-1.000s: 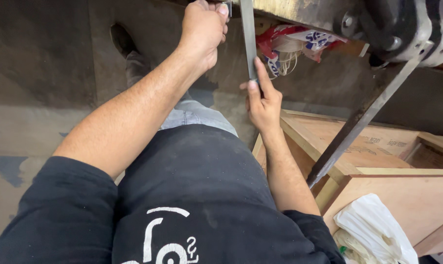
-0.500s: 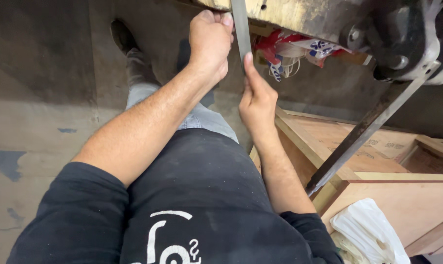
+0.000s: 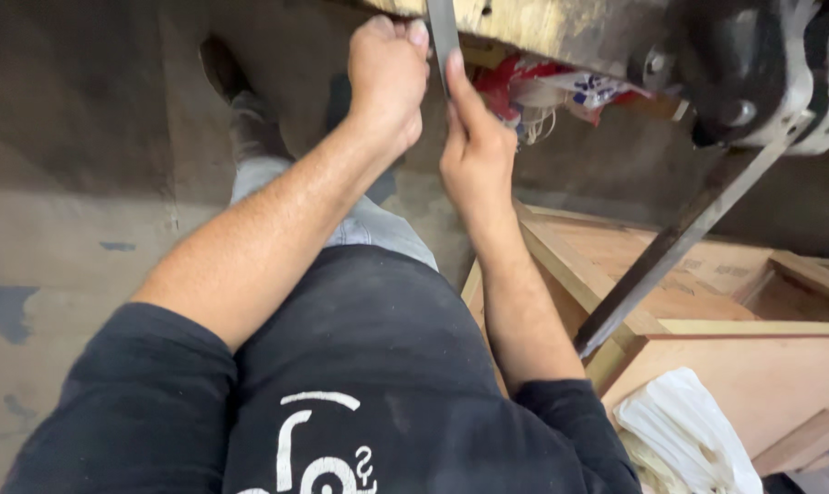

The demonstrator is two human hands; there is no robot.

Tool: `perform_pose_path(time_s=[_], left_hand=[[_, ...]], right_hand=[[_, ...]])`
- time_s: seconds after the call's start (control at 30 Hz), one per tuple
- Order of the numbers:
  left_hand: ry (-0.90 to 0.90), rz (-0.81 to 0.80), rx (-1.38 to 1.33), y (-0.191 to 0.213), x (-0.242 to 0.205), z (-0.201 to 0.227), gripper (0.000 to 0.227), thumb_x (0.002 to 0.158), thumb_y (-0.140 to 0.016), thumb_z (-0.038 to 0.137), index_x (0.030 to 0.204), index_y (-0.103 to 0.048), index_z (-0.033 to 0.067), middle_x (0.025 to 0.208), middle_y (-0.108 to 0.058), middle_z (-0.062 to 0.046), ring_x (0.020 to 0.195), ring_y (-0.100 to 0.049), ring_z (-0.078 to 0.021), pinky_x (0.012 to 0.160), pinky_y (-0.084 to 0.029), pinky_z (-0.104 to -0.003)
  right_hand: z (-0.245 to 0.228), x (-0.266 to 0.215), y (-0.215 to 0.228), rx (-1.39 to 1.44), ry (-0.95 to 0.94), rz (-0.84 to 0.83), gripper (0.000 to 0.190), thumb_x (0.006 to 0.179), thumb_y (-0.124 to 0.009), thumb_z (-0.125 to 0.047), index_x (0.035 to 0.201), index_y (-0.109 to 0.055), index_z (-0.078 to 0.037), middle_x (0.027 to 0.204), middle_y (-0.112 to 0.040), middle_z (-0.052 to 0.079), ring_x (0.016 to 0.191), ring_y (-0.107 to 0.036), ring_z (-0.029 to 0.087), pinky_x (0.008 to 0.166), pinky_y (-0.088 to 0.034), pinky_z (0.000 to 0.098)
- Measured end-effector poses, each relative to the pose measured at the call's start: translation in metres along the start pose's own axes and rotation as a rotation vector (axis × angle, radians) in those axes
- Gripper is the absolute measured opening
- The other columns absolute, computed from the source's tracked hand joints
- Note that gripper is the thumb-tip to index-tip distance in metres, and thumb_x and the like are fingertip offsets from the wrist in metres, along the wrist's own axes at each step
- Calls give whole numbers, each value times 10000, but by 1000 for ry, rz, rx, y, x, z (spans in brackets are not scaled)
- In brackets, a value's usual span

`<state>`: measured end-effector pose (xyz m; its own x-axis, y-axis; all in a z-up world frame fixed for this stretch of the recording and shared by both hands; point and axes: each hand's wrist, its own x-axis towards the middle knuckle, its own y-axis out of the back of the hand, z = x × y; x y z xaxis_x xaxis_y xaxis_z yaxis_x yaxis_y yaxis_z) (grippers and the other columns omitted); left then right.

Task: The person uses a hacksaw to cut small metal pieces, then files their edges on a workbench. They place the pieces on an anvil and tap them with a hammer to shape them. The finished pieces are set aside on the workbench.

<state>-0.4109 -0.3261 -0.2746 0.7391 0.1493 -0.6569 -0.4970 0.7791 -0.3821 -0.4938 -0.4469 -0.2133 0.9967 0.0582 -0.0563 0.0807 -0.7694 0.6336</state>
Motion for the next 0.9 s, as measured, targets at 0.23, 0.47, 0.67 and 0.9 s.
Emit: perform_pose_path(time_s=[0.23, 0.47, 0.67, 0.9], left_hand=[[103, 7, 50, 1, 1, 3, 153, 978, -614, 56, 838, -557, 33, 719, -595, -32, 531, -505, -96, 434, -417, -272], [61, -10, 13, 0, -1, 3, 162, 985, -602, 66, 831, -582, 23, 716, -602, -34, 540, -498, -105, 435, -412, -287], [95, -17, 40, -1, 4, 8, 169, 972, -617, 51, 820, -546, 36, 710, -595, -39, 538, -514, -118, 434, -422, -299], [104, -8, 47, 1, 4, 8, 181, 975, -619, 54, 812, -541, 41, 709, -580, -36, 542, -496, -113, 441, -416, -296]], right_hand=[[-9, -69, 27, 173, -183, -79, 500, 1064, -492, 6, 1532, -533, -167, 809, -656, 79, 613, -583, 130, 603, -518, 279], [-1, 7, -1, 5, -6, -4, 462, 1102, -551, -14, 1527, -522, -192, 820, -640, 110, 659, -592, 162, 667, -527, 289], [-19, -49, 22, 404, -383, -112, 452, 1094, -450, -65, 1537, -504, -137, 712, -622, -11, 513, -497, 51, 505, -463, 226], [2, -7, -4, -212, 160, 59, 459, 1135, -557, -29, 1539, -522, -244, 832, -584, 96, 691, -538, 96, 705, -528, 227]])
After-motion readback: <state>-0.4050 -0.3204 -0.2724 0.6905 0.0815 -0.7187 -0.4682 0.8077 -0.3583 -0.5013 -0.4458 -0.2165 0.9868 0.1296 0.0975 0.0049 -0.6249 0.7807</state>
